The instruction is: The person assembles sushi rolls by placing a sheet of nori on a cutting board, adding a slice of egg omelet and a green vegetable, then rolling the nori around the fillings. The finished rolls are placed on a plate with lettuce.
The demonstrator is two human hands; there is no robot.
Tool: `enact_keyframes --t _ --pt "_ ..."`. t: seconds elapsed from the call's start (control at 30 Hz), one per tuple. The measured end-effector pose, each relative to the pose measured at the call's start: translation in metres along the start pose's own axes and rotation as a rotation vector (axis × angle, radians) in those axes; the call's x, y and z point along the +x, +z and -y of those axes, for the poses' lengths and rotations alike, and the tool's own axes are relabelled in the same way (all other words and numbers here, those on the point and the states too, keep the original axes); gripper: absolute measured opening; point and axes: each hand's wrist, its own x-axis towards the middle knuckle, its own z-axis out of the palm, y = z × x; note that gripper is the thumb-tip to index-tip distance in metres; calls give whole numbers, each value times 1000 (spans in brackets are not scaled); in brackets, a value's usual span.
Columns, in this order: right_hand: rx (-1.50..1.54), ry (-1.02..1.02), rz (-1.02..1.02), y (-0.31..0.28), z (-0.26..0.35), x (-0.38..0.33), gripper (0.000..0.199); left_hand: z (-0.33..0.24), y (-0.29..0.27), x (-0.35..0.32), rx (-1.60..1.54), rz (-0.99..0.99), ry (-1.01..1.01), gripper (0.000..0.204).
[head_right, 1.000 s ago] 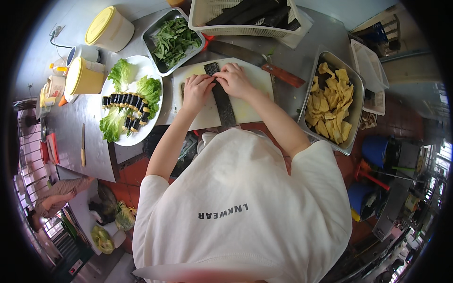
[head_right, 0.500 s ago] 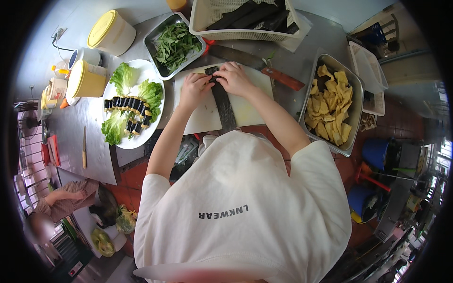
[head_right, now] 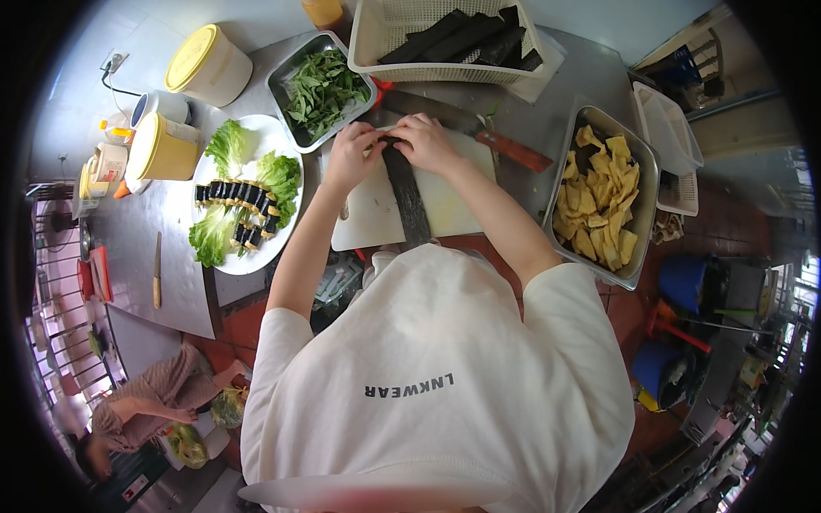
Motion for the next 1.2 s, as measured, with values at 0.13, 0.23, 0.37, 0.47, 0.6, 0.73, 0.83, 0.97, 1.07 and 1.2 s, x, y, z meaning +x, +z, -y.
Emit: enact_keyframes --t 0.13,0.23,0.37,0.47,0.6,0.73,0.83,0.97,1.07,1.2 --pt "-57 -16 6 -2 7 10 29 -1 0 -8 37 3 25 25" --pt "-52 -68 71 -6 11 21 33 -7 -2 -4 99 33 -57 26" --pt "-4 -125 51 -1 0 26 33 -8 1 -1 142 36 -73 24" --pt "-98 -169 114 -8 8 34 29 -17 4 -8 185 -65 -129 27" --pt "-97 -213 116 -10 12 42 28 -37 2 -16 -108 -395 -303 36" --pt "75 -286 31 -16 37 39 27 -47 -28 -34 -1342 -330 -1225 36" --pt "167 -379 123 -17 64 32 28 -50 -54 -47 -1580 -185 -1111 29" --pt "248 -399 192 -9 78 25 37 -38 -68 -73 -1220 -75 -1059 23" --pt "299 -278 141 -26 98 25 40 -33 -108 -84 -862 -234 -1038 24" --pt "317 -121 -3 -53 78 1 33 63 -188 -150 -544 -702 -863 27"
